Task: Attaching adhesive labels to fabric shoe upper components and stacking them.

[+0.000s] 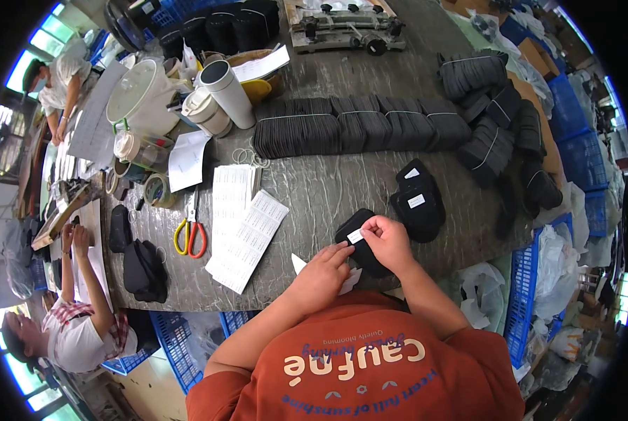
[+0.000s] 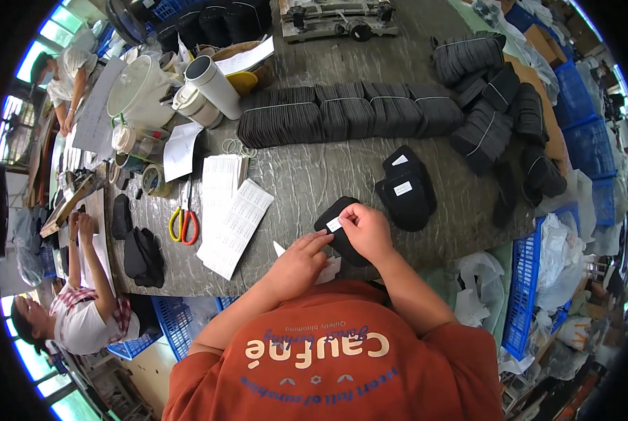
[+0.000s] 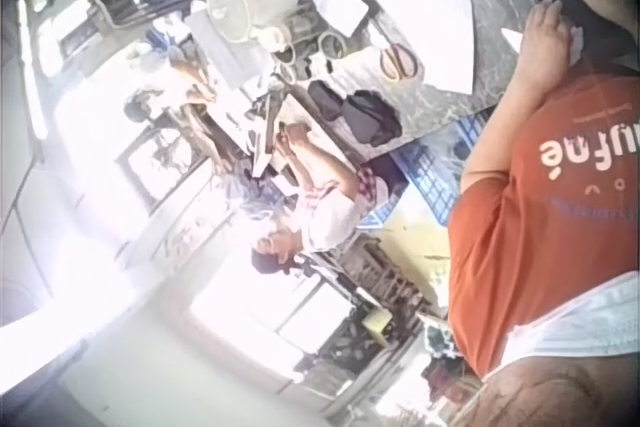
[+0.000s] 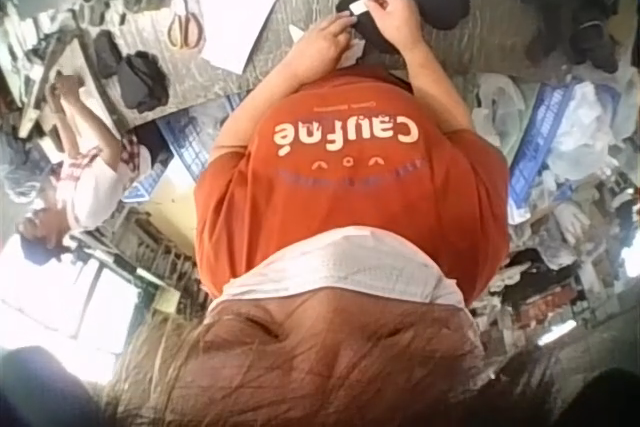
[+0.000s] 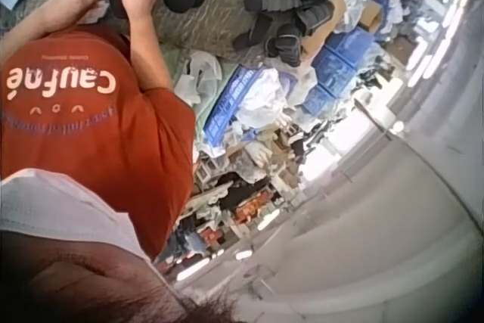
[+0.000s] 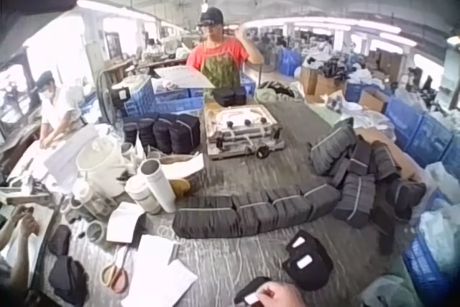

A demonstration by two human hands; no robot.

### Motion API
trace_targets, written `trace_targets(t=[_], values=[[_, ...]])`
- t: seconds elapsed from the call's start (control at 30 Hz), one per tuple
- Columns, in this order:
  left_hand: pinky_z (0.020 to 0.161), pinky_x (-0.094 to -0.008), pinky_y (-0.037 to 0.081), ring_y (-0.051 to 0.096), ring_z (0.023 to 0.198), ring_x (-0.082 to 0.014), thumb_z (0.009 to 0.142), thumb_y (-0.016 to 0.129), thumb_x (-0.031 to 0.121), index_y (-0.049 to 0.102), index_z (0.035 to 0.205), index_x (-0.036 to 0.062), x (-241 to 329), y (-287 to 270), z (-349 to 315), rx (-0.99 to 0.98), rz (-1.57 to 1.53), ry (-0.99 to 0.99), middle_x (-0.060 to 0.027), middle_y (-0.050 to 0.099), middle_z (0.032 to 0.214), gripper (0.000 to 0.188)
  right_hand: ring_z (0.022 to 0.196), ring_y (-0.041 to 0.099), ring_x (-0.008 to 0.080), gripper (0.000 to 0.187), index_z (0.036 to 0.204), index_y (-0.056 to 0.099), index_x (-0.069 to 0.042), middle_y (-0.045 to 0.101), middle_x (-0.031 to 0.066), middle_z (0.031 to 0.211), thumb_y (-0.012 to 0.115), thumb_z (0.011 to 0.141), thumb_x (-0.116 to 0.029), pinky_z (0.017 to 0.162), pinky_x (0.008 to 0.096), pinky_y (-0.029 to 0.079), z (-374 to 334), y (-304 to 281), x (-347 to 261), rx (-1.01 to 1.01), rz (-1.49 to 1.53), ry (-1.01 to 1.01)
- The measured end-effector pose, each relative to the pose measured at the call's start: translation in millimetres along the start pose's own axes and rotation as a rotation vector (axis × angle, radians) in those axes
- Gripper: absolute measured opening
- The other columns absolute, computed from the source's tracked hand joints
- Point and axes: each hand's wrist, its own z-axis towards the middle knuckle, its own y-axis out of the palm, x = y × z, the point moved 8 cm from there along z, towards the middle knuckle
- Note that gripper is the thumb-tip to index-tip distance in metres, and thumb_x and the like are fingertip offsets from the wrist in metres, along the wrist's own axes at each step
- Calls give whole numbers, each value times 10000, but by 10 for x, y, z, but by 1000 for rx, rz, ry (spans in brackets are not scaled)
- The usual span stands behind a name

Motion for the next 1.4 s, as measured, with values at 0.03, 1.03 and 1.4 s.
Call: trace_targets(t=[0.03, 1.03, 1.4], values=[[1036, -440, 376, 453, 1248, -351, 809, 613, 135, 596, 820, -22, 10, -9, 8, -3, -7, 5, -194, 518, 1291, 158, 612, 556, 39, 32, 818, 622, 12, 638, 19, 704, 648, 824, -5, 557, 213, 454, 3, -7, 16, 4, 0, -8], [1016, -438, 379, 467, 1194, -356, 798, 611, 95, 596, 857, -21, 29, 1, -2, 9, 6, -13, -179, 455, 1380, 130, 735, 582, 318, 204, 821, 545, -51, 576, 117, 728, 725, 729, -79, 680, 417, 464, 3, -134, -193, 284, -413, -272], [975, -427, 423, 510, 1159, -371, 827, 621, 51, 586, 859, -44, -111, -87, 2, 129, -214, -115, -167, 613, 1161, 106, 758, 594, 341, 159, 821, 543, -27, 613, 154, 798, 686, 753, -19, 674, 410, 470, 240, -1172, -69, 484, -350, -123]])
